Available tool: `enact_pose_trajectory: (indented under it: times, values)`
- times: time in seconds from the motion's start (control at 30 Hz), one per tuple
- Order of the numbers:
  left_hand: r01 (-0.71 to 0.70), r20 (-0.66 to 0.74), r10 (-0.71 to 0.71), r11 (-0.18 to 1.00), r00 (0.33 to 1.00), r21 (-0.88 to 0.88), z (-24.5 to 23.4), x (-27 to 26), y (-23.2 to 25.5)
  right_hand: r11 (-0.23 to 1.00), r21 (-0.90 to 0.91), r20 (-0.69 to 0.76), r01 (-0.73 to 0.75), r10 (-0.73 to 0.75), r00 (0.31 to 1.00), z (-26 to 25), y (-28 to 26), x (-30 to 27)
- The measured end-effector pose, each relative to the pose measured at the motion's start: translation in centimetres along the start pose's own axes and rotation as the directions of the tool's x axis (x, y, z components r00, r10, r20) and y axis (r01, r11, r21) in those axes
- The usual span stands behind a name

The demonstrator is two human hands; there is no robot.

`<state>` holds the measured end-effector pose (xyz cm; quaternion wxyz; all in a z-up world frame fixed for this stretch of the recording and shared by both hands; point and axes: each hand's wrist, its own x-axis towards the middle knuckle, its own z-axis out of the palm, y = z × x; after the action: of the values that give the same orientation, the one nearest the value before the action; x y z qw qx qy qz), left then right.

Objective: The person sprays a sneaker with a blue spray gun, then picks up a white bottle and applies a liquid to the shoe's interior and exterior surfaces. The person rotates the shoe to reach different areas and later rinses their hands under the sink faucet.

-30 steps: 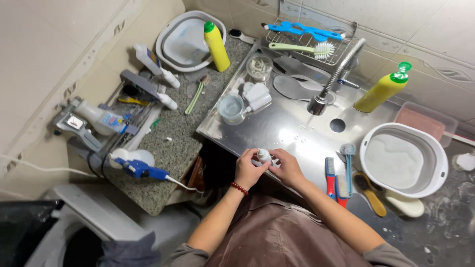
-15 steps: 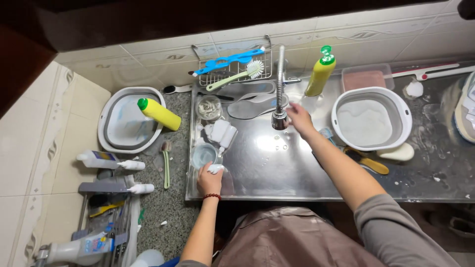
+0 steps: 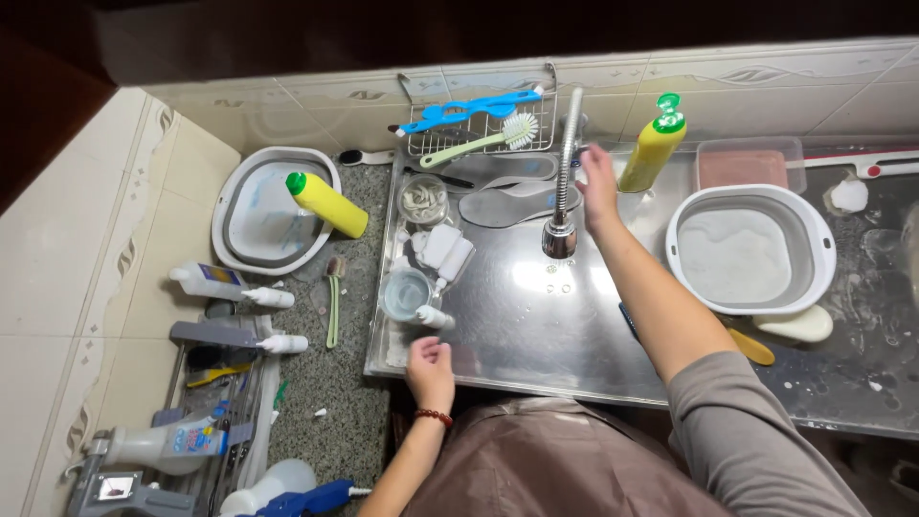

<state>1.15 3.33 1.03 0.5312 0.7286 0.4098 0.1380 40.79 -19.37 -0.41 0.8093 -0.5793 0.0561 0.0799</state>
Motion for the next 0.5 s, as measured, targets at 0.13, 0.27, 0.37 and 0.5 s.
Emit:
enact_pose_trajectory:
  times: [0.13,0.27,0.37,0.5]
  values:
    - [0.389,0.580,-0.154,0.869,0.800,-0.306,9.2,-0.7,4.8,0.984,-0.173,0.111,0.038,-0.019,0.994,-0.3,-3.1,-5.5]
    - [0.622,0.726,-0.191,0.681,0.661,-0.387,19.3,-0.5,8.5,0.984,-0.175,0.020,-0.040,0.044,0.999,-3.0,0.3,-11.6]
    - [0.619,0.659,-0.258,0.677,0.707,-0.398,23.2,-0.1,8.8,0.990,-0.112,-0.086,-0.088,0.078,0.993,-3.4,0.3,-17.0]
    - [0.611,0.552,-0.370,0.709,0.748,-0.353,22.8,0.0,10.3,0.830,-0.375,0.185,0.413,-0.369,0.911,1.7,-11.6,-22.5]
